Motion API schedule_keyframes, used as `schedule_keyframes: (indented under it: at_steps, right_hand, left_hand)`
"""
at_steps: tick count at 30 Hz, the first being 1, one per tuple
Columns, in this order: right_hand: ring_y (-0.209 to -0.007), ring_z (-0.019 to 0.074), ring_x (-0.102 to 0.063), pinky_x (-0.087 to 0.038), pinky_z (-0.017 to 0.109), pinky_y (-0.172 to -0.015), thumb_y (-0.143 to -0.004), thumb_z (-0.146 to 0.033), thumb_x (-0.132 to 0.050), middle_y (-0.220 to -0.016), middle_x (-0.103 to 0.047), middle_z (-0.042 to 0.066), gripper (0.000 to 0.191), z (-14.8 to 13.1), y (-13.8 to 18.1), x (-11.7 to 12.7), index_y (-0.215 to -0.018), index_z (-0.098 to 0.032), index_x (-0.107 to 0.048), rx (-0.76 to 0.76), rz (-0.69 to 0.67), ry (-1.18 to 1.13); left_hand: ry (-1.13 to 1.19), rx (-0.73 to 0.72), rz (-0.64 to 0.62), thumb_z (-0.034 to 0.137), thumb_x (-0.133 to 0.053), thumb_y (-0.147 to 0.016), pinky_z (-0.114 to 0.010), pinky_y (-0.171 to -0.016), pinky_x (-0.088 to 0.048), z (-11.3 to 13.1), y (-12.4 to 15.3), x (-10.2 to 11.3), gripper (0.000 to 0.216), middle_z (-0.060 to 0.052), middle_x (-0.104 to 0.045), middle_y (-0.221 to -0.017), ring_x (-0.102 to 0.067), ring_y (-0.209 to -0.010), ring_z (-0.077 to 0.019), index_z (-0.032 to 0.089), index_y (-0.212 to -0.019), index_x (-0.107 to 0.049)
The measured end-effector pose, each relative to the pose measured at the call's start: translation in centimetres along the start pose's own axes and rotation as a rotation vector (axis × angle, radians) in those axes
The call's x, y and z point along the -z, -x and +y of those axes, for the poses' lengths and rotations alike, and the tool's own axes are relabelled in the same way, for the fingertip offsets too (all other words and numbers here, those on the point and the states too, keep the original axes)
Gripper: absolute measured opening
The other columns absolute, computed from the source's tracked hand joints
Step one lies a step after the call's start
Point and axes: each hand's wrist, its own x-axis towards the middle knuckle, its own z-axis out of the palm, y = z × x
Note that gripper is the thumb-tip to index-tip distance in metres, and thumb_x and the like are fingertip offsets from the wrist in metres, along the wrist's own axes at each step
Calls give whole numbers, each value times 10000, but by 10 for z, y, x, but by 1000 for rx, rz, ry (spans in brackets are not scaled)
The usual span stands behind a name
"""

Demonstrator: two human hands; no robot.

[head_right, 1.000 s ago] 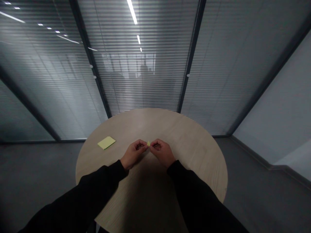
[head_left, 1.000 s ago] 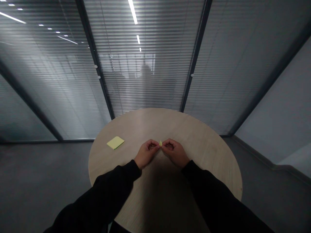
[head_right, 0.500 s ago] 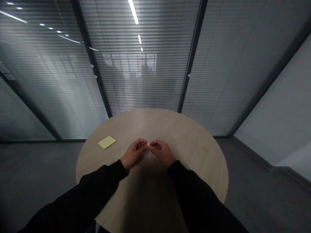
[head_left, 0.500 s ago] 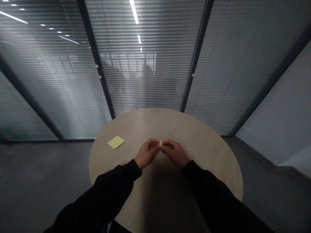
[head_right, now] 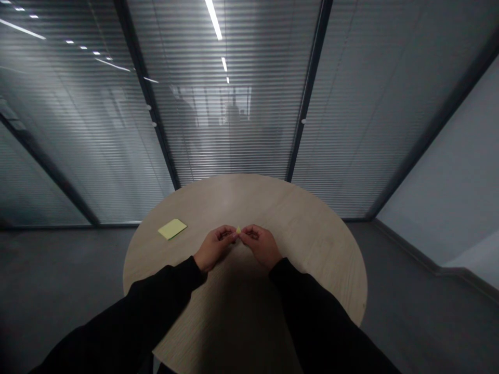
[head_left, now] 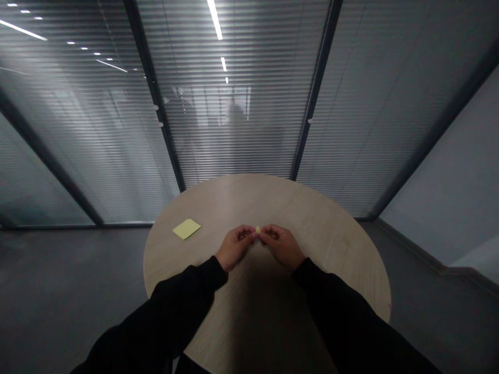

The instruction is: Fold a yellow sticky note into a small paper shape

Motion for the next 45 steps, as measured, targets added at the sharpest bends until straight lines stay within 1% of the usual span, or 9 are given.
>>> schedule_keyframes:
  at_steps: [4, 10, 14, 20, 28, 32, 35, 39, 45]
  right_hand:
    - [-690, 156, -602, -471, 289, -667, -771, -481, -747, -746, -660, 13, 318, 1, 0, -2, -833, -183, -654, 11, -4, 1]
    - [-697, 153, -587, -466, 296, -699, -838, -476, -672, -725, -638, 9, 313, -2, 0, -1, -887, -167, -689, -1, -68, -30]
    - [-675, 148, -572, -459, 295, -693, -833, -498, -686, -701, -623, -1, 326, -2, 0, 1, -830, -172, -670, 3, -98, -15]
    - [-687, 155, -579, -450, 285, -665, -840, -502, -683, -727, -637, 3, 319, 0, 0, 2, -822, -185, -663, 55, -35, 43]
    - [-634, 143, -542, -428, 274, -609, -878, -462, -644, -696, -607, -9, 273, 0, 1, -1, -834, -193, -655, 76, -19, 98]
    - [-755, 169, -616, -494, 286, -666, -869, -397, -670, -870, -664, 30, 258, 2, 0, 1, -1035, -200, -657, 190, 33, 153]
    - [-787, 174, -628, -514, 301, -687, -895, -335, -646, -997, -673, 56, 303, -2, 0, 5, -1177, -224, -653, 344, 30, 330]
    - [-842, 203, -636, -518, 347, -777, -944, -312, -603, -1006, -685, 72, 187, -8, 1, 12, -1071, -242, -721, 529, 5, 607]
    - [-1007, 242, -643, -495, 374, -901, -981, -312, -576, -1044, -716, 83, 174, -9, 2, 15, -1047, -253, -726, 636, 14, 805]
  left_hand:
    - [4, 2, -7, 468, -828, -738, -251, -705, -419, 2, 0, -1, 397, -27, -658, -767, -570, -708, -114, 135, -889, -673]
    - [98, 77, -72, 459, -808, -765, -252, -709, -424, -3, -1, 0, 399, -68, -691, -840, -588, -723, -117, 123, -930, -672]
    - [131, 101, -79, 425, -821, -760, -257, -723, -430, -4, 0, 1, 385, -58, -680, -824, -591, -716, -114, 116, -925, -660]
    - [106, 57, -51, 428, -832, -753, -256, -734, -433, 0, 2, -1, 397, -29, -661, -795, -590, -719, -109, 127, -947, -661]
    - [96, 11, -44, 360, -885, -687, -274, -815, -464, -2, 0, 1, 422, -53, -693, -890, -637, -807, -123, 130, -972, -675]
    - [35, 4, -13, 384, -875, -693, -266, -772, -462, -5, -2, 3, 403, -46, -684, -846, -622, -759, -115, 125, -928, -676]
    - [-29, -15, -10, 406, -863, -708, -260, -746, -458, -8, -4, 3, 398, -45, -685, -832, -614, -742, -113, 124, -917, -676]
    - [-117, -50, -20, 441, -839, -731, -258, -713, -461, -10, -4, 4, 398, -46, -689, -830, -610, -723, -117, 131, -923, -677]
    - [-177, -57, 9, 438, -828, -745, -261, -697, -472, -7, -2, 3, 391, -57, -693, -840, -611, -719, -120, 129, -939, -687]
